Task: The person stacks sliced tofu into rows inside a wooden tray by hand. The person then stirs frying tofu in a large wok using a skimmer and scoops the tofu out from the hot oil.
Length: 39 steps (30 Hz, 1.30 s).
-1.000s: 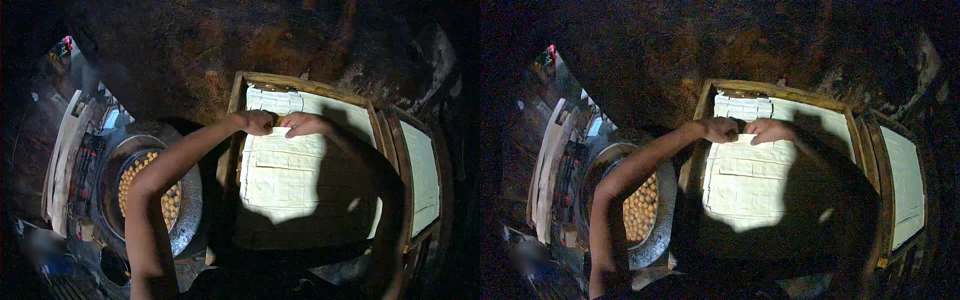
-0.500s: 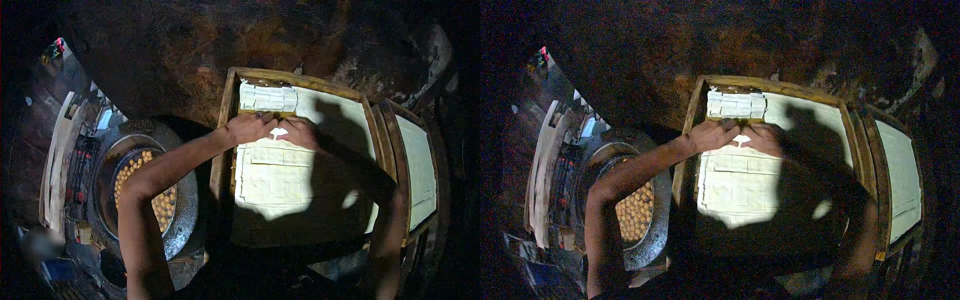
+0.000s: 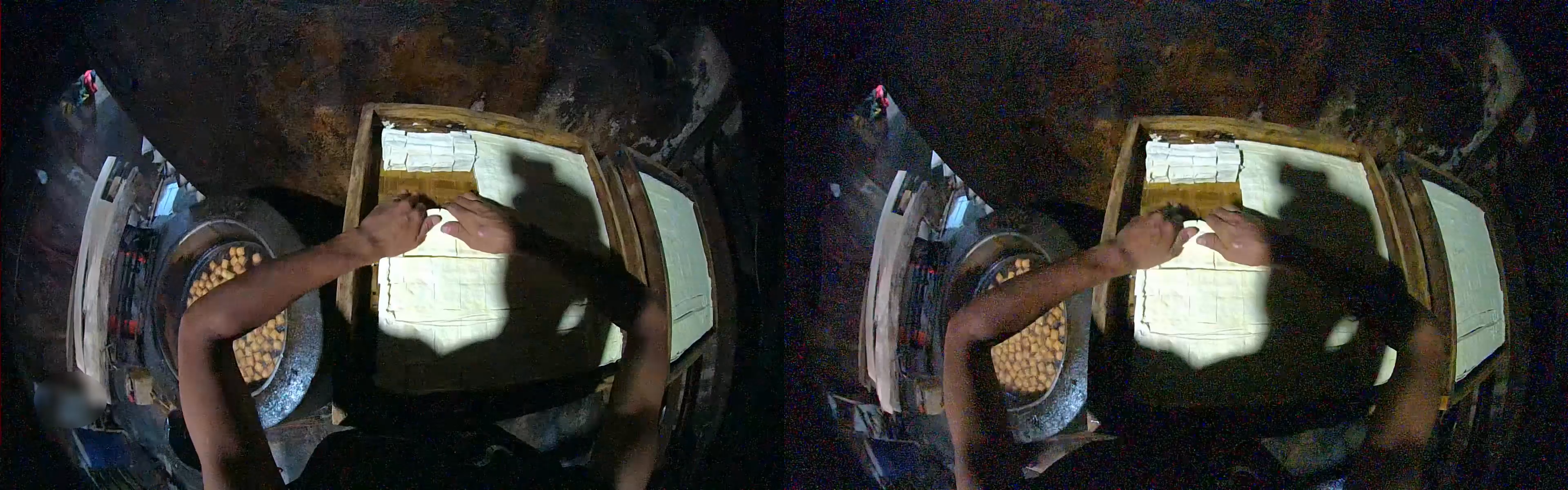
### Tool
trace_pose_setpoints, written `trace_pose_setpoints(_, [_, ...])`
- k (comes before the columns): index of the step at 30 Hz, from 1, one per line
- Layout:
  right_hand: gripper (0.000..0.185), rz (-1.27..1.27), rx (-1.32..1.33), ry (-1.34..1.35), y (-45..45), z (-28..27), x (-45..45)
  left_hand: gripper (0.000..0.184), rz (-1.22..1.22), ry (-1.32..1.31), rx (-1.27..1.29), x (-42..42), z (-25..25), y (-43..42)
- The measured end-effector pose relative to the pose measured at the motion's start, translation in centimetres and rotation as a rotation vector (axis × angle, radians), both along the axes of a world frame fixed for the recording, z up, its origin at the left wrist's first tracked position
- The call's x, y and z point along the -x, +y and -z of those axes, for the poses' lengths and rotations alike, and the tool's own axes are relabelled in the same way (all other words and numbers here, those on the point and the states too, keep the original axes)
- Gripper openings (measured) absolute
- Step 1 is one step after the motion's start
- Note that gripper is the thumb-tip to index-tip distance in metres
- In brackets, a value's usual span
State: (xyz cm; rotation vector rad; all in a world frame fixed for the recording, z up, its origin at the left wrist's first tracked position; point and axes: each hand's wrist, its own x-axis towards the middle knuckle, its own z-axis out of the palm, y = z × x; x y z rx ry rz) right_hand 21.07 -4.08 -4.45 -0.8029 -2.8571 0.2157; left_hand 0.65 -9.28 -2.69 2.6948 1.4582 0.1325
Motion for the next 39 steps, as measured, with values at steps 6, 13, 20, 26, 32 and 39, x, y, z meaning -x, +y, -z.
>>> trace_pose_setpoints(6, [0.049,-0.114,0.387,0.011,1.4,-4.3,0.9,0.049,-0.075,-0.117,0.099,0.2,0.0,1.0])
trace_pose_setpoints(13, [0.052,-0.007,0.659,-0.236,4.9,-2.2,1.1,0.060,-0.085,-0.199,0.439,0.5,0.2,4.3])
trace_pose_setpoints(20, [0.045,-0.015,0.771,0.086,2.7,-1.5,0.8,0.059,-0.007,-0.217,0.297,0.0,0.5,3.4])
trace_pose_setpoints(26, [0.046,0.041,-0.145,0.107,-1.4,-0.4,-0.2,0.050,0.137,-0.152,-0.288,-1.0,0.5,-0.5])
trace_pose_setpoints(32, [0.043,0.067,0.515,0.202,0.3,-3.8,0.4,0.050,0.004,-0.258,-0.001,-1.1,-2.3,1.2])
trace_pose_setpoints(39, [0.037,-0.081,0.136,0.037,-0.7,-0.5,0.0,0.064,-0.140,-0.202,-0.140,-1.6,2.0,0.1])
